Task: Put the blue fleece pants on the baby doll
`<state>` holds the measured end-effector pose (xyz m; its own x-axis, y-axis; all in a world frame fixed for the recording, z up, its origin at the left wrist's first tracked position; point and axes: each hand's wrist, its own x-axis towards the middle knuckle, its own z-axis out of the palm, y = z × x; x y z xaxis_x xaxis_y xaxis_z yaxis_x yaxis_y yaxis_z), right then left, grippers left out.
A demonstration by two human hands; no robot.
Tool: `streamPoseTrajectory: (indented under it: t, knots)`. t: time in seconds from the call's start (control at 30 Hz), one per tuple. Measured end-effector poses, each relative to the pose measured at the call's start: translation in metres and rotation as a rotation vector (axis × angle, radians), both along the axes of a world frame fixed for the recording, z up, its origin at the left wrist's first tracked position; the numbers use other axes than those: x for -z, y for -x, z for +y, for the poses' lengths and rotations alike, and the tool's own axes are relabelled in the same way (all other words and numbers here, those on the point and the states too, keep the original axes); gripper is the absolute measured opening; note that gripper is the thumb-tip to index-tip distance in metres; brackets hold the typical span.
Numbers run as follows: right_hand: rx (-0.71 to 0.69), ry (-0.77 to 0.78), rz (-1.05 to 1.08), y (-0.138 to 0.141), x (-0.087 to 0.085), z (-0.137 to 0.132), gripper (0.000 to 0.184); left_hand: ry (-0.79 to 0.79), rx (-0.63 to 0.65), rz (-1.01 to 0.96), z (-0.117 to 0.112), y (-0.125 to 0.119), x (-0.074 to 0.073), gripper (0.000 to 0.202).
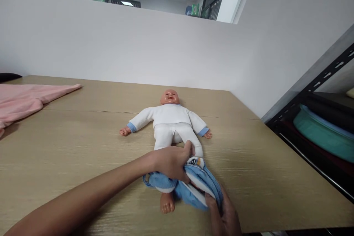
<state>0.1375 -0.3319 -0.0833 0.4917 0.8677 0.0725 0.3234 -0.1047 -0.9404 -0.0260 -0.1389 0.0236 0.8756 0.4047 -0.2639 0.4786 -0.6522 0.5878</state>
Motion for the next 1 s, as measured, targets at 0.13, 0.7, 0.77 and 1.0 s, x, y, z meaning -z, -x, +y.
streamPoseTrajectory:
  t: [0.13,0.7,0.77,1.0]
  knots:
    - [-0.121,0.083,0.264,-0.003,-0.011,0.004,0.044,0.208,-0.114,-0.133,-0.001,0.010,-0.004,0.077]
    - [-0.311,-0.126,0.365,0.004,-0.038,0.040,0.062,0.450,-0.142,-0.566,-0.008,0.031,0.009,0.060]
    - [-0.285,-0.156,0.363,0.005,-0.036,0.040,0.064,0.442,-0.135,-0.576,-0.009,0.031,0.010,0.062]
    - [-0.372,-0.151,0.114,-0.022,-0.047,0.052,0.053,0.394,-0.051,-0.575,-0.004,0.042,0.006,0.050]
